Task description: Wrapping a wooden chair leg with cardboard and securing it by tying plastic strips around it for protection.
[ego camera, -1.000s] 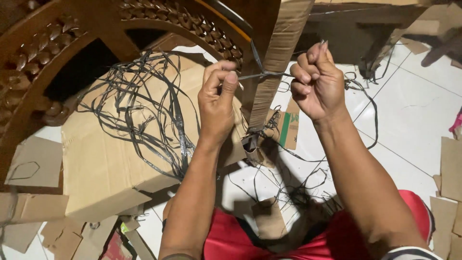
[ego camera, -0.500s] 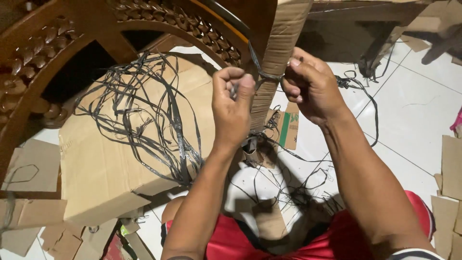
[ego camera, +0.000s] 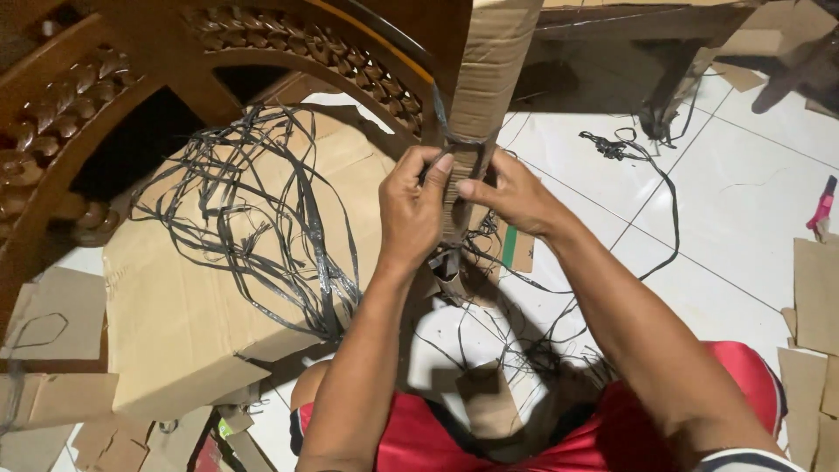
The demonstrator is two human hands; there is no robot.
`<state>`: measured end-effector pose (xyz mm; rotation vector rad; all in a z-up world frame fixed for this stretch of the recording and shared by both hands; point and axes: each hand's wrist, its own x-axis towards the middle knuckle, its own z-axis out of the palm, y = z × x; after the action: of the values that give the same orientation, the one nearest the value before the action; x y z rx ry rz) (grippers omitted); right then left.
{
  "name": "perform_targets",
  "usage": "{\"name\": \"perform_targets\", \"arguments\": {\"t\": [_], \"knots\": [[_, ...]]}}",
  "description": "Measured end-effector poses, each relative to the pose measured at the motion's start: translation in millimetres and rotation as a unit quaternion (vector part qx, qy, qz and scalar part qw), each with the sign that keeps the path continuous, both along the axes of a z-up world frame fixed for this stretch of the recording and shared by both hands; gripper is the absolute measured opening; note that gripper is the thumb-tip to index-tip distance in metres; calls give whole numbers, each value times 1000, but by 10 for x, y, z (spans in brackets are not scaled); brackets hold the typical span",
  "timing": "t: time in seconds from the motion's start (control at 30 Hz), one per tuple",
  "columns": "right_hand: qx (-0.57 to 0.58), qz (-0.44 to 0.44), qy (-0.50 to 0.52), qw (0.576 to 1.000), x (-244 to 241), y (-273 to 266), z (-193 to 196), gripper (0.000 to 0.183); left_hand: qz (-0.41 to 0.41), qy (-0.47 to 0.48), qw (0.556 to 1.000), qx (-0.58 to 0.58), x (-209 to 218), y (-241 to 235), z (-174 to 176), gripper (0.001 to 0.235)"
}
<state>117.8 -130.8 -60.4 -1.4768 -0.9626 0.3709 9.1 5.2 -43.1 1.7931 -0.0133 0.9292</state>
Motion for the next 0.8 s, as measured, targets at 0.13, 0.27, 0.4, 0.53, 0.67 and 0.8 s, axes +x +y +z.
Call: {"name": "perform_targets", "arguments": {"t": [0.13,0.27,0.4,0.53,0.67,0.8], "knots": [[64,5,13,998,-106,183,-89,62,-4,15,999,-36,-53,-15,115,14],[69,-84,8,994,-444,253,-30,54,-17,8,998,-58,66,43,26,14],[20,-248,1,969,-740,357,101,44,-13,-18,998,-64,123,7,-45,14],[27,-336,-62,939,-713,466,-34,28,110,-67,988,88,193,120,-71,19],[51,-350,-81,932,-793,505,63,28,177,-95,975,99,125,29,-148,26],[62,-346,-93,932,-824,490,83,27,113,-164,980,-18,-110,-215,99,37]]}}
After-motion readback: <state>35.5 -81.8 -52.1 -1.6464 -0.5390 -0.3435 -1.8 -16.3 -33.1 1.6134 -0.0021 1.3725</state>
